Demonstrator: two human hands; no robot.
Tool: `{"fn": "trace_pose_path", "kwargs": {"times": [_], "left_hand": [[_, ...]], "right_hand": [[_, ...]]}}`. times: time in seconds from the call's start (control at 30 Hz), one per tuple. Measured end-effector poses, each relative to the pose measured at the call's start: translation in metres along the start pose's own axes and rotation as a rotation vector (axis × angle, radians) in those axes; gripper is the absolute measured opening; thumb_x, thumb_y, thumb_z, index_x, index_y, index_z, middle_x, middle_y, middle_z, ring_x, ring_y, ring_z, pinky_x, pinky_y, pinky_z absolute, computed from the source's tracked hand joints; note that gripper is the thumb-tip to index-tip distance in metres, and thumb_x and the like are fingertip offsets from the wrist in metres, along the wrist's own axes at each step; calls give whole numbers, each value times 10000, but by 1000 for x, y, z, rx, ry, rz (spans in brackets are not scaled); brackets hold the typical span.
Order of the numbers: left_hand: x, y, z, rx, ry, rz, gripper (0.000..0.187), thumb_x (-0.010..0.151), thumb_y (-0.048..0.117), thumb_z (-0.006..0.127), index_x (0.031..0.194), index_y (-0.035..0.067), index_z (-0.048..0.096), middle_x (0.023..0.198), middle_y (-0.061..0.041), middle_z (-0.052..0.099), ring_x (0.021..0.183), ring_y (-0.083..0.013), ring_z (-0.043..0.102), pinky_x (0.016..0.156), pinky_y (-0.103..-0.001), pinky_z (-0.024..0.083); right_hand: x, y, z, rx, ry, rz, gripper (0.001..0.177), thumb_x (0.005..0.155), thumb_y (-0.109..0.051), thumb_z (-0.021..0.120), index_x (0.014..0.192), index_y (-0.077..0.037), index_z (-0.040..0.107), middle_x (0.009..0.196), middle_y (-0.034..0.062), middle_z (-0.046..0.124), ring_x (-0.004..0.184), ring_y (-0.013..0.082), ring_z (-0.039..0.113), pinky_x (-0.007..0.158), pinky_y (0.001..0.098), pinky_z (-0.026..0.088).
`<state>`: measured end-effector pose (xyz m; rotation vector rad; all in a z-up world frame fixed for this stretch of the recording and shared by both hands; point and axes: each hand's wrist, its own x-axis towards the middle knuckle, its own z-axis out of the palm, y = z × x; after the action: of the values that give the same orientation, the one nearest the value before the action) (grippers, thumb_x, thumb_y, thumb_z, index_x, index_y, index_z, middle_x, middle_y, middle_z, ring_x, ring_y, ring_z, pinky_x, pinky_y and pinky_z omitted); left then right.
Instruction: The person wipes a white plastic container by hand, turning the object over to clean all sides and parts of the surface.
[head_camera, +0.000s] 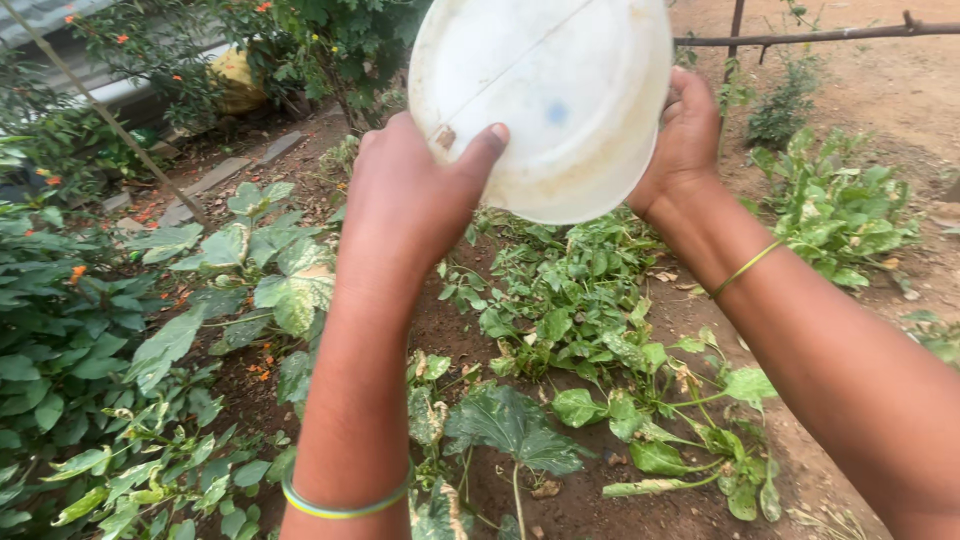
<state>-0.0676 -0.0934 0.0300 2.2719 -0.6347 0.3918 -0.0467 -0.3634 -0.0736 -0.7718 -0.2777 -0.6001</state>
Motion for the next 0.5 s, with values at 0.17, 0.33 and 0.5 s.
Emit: {"fn": "trace_pose_path", "kwargs": {"times": [0.17, 0.33, 0.5], "left_hand": [[7, -7, 4, -43, -80, -58, 487, 837, 490, 702, 1053, 60, 780, 948, -151, 786, 848, -244, 774, 827, -428, 590], [5, -10, -4, -46, -119, -181, 495, 851, 495, 676, 1072, 60, 753, 959, -139, 782, 839, -230, 780, 802, -424, 608], [2, -18, -18, -15, -80, -206, 529, 845, 519, 687, 1058, 38, 744, 953, -151, 776, 839, -233, 772, 812, -426, 595]], "right_hand": [[-8, 5, 3, -47, 374, 121, 369, 890, -417, 505, 1049, -103, 617, 1086, 122, 734, 1080, 298, 720, 980, 552, 601], [-17, 15, 20, -153, 479, 183, 293, 868, -393, 505, 988, -136, 578, 1053, 123, 714, 1055, 287, 741, 921, 619, 630], [-14, 35, 22, -39, 387, 216, 347, 846, -408, 524, 1008, -119, 627, 1075, 126, 732, 1057, 308, 726, 952, 621, 591]]}}
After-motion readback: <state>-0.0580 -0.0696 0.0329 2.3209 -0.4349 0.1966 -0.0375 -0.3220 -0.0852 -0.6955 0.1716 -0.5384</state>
